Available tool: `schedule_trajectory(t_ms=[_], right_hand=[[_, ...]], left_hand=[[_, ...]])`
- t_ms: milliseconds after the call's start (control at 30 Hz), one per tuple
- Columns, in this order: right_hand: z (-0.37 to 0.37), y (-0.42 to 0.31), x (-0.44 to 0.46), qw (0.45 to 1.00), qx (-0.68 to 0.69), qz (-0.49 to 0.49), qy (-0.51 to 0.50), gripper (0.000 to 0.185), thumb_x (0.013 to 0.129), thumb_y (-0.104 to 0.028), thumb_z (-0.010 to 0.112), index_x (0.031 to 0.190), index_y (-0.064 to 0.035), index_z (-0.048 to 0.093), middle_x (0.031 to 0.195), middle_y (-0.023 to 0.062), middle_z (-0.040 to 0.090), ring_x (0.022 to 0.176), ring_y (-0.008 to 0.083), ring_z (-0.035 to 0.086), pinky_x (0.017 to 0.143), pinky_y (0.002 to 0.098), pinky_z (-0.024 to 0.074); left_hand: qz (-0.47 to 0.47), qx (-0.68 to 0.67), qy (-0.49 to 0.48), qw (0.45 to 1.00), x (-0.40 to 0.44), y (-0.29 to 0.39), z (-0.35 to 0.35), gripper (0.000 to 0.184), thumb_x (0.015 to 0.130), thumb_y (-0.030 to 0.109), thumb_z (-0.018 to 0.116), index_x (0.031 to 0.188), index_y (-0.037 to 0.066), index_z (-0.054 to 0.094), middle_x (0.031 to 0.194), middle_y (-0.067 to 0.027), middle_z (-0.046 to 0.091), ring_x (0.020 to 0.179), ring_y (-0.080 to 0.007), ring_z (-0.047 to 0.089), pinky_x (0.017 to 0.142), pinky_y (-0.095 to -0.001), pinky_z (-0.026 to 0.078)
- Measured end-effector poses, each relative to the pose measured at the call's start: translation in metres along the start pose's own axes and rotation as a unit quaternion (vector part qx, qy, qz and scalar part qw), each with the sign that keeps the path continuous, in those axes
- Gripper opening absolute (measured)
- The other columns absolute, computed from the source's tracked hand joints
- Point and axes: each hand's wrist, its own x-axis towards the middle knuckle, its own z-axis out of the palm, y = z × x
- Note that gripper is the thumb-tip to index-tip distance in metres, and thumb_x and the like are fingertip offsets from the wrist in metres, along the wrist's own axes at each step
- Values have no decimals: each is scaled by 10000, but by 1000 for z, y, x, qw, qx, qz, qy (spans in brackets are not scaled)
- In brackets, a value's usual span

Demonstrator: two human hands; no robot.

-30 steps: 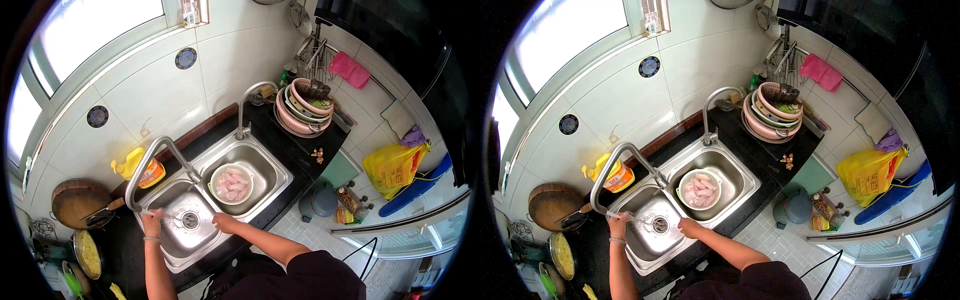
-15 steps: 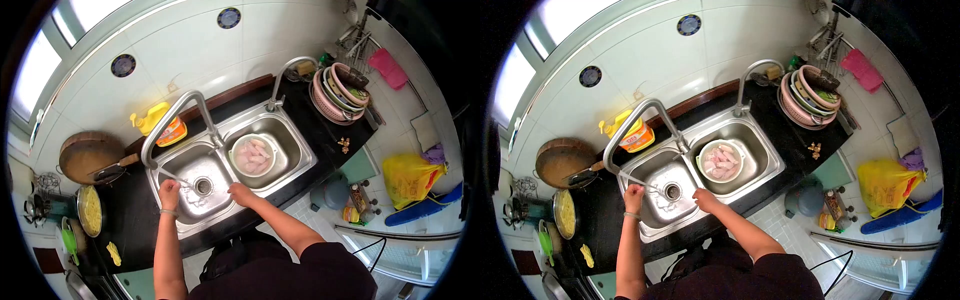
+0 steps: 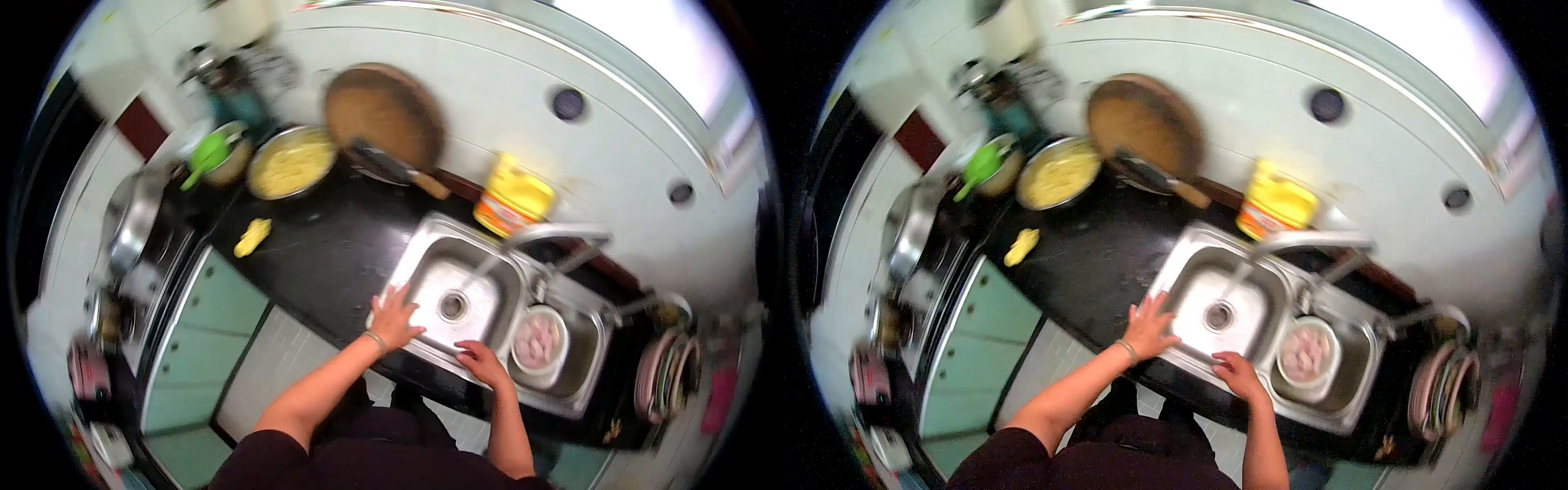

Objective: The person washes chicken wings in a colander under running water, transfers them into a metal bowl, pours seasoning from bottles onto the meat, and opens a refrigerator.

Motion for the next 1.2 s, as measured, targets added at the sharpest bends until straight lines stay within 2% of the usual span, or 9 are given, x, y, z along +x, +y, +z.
schedule_trajectory(t_ms=[33,133,300,500,800,933,1033,1100,1200], right_hand=[[6,-14,6,999,-40,5,-6,352,771,-223,652,1091,-83,606,1034,132,611,974,278,584,847,353,451],[32,-38,10,810,-582,-46,56,233,773,-104,618,1001,-53,615,970,148,602,916,350,577,831,401,458],[100,-78,34,918,-331,-207,64,211,752,-69,630,959,-38,611,991,143,579,889,295,578,776,360,471],[259,-129,60,944,-280,-140,-106,281,813,-23,575,1093,-38,580,1035,88,598,901,163,571,769,275,464],[506,-89,170,900,-314,-137,-269,442,871,-187,542,1268,-44,410,1095,183,561,1020,280,561,823,337,449],[547,-41,277,863,-397,-259,-175,454,893,-338,471,1245,-53,433,1127,229,538,1044,395,508,868,409,414],[572,-57,328,868,-428,-234,-90,481,893,-339,463,1273,-49,409,1162,242,513,1085,400,481,916,430,383],[589,-68,359,801,-569,-178,53,507,889,-341,464,1287,-35,396,1199,250,489,1121,424,443,958,452,342],[587,-52,399,776,-589,-217,54,510,877,-342,484,1275,-31,414,1192,246,491,1110,443,439,973,469,319]], left_hand=[[-4,-20,26,999,-12,-14,-6,461,738,305,676,1148,129,556,1430,-149,208,1327,-385,148,1006,-627,169],[-27,-86,83,992,-54,-53,-15,436,749,226,669,1149,112,539,1437,-161,191,1328,-398,155,1041,-579,151],[-165,-251,272,914,-157,-152,-5,239,668,135,730,729,51,515,1281,-182,415,1073,-364,462,904,-414,389],[-307,-198,315,876,-333,-276,19,121,721,130,670,770,68,578,1220,-180,463,1062,-342,486,897,-427,390],[-497,-317,351,728,-513,-384,70,66,792,65,568,854,50,583,967,-180,554,872,-315,564,755,-357,466],[-508,-332,353,712,-532,-397,104,65,811,75,563,863,42,585,776,-131,586,713,-270,583,651,-333,477],[-532,-380,341,676,-529,-390,106,62,824,70,562,862,27,585,766,-132,611,674,-244,596,621,-326,471],[-549,-389,334,660,-525,-385,123,60,823,68,566,862,27,586,761,-127,608,672,-231,592,619,-317,468],[-564,-423,340,622,-511,-380,138,56,823,69,578,859,27,588,733,-111,598,657,-197,579,609,-298,463]])
